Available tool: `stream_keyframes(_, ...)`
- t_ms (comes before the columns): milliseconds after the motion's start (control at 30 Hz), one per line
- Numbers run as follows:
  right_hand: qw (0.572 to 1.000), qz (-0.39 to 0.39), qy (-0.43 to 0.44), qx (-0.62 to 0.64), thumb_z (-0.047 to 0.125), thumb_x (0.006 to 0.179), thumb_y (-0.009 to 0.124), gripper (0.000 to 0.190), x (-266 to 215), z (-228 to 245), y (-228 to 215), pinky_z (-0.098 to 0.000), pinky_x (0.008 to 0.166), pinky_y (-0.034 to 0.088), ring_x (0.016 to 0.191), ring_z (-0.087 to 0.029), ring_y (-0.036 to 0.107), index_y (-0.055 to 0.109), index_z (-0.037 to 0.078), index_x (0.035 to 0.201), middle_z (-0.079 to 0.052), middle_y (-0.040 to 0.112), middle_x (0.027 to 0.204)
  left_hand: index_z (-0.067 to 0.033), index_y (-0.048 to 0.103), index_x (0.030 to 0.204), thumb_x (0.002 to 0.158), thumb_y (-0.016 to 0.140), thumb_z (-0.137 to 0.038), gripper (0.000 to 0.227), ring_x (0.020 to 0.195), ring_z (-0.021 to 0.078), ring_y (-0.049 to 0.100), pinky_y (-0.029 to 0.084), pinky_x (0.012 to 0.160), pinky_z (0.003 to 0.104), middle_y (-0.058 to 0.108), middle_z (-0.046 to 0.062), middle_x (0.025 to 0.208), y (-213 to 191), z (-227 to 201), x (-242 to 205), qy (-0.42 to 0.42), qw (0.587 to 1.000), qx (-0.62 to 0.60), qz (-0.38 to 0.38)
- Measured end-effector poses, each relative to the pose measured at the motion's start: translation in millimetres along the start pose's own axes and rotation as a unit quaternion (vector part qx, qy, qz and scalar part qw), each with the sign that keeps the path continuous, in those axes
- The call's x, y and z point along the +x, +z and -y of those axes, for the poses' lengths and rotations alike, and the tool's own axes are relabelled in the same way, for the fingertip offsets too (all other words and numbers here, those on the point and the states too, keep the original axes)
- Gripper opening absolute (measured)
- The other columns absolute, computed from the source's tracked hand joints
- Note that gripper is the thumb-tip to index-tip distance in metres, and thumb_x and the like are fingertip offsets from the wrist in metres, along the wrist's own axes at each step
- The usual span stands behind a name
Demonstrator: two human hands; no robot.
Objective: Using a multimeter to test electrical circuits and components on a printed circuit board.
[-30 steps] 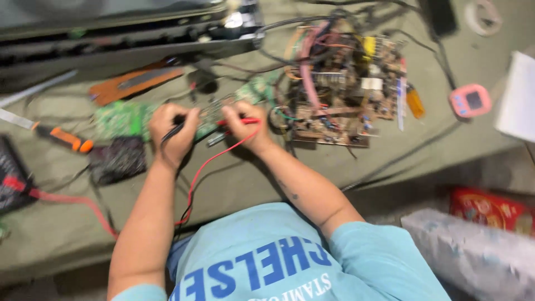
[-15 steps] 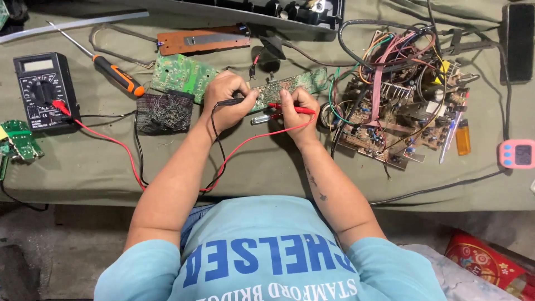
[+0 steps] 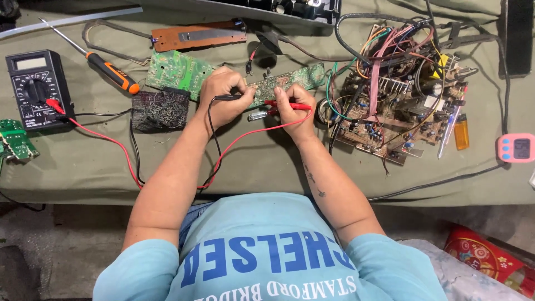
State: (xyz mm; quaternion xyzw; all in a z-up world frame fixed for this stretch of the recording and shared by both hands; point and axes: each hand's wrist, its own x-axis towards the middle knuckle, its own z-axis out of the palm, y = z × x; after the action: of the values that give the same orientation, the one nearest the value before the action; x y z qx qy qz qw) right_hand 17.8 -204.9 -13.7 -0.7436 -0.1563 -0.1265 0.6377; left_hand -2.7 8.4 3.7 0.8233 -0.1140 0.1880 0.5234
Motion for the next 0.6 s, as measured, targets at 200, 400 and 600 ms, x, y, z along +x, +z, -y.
stream_keyframes(200, 1.000, 0.000, 0.007, -0.004, 0.012, 0.096, 0.076, 0.040, -2.1, -1.5, 0.3, -0.0271, 0.049, 0.035, 0.050, -0.011, 0.042, 0.055, 0.007, 0.063, -0.008, 0.047, 0.049, -0.0123, 0.061, 0.068, 0.085, 0.083, -0.017, 0.028, 0.081, 0.0326, 0.068, 0.053, 0.075, 0.039, 0.065, 0.009, 0.067, 0.2, 2.9, 0.2, -0.003, 1.000, 0.013, 0.006)
stream_keyframes(400, 1.000, 0.005, 0.005, 0.003, 0.011, 0.095, 0.076, 0.040, -3.7, -10.3, -3.0, -0.0265, 0.049, 0.035, 0.050, -0.011, 0.042, 0.055, 0.008, 0.062, -0.008, 0.047, 0.050, -0.0132, 0.061, 0.067, 0.085, 0.083, -0.017, 0.029, 0.081, 0.0308, 0.067, 0.053, 0.074, 0.037, 0.064, 0.008, 0.066, 0.4, 1.7, -0.3, -0.016, 1.000, 0.009, 0.007)
stream_keyframes(600, 1.000, 0.005, 0.003, -0.007, 0.011, 0.094, 0.076, 0.038, -2.8, -9.3, -2.0, -0.0276, 0.049, 0.036, 0.051, -0.012, 0.043, 0.056, 0.007, 0.062, -0.009, 0.048, 0.051, -0.0136, 0.061, 0.067, 0.084, 0.084, -0.018, 0.029, 0.081, 0.0311, 0.067, 0.053, 0.074, 0.038, 0.064, 0.008, 0.066, 1.0, 5.6, -1.3, -0.016, 1.000, 0.014, 0.013)
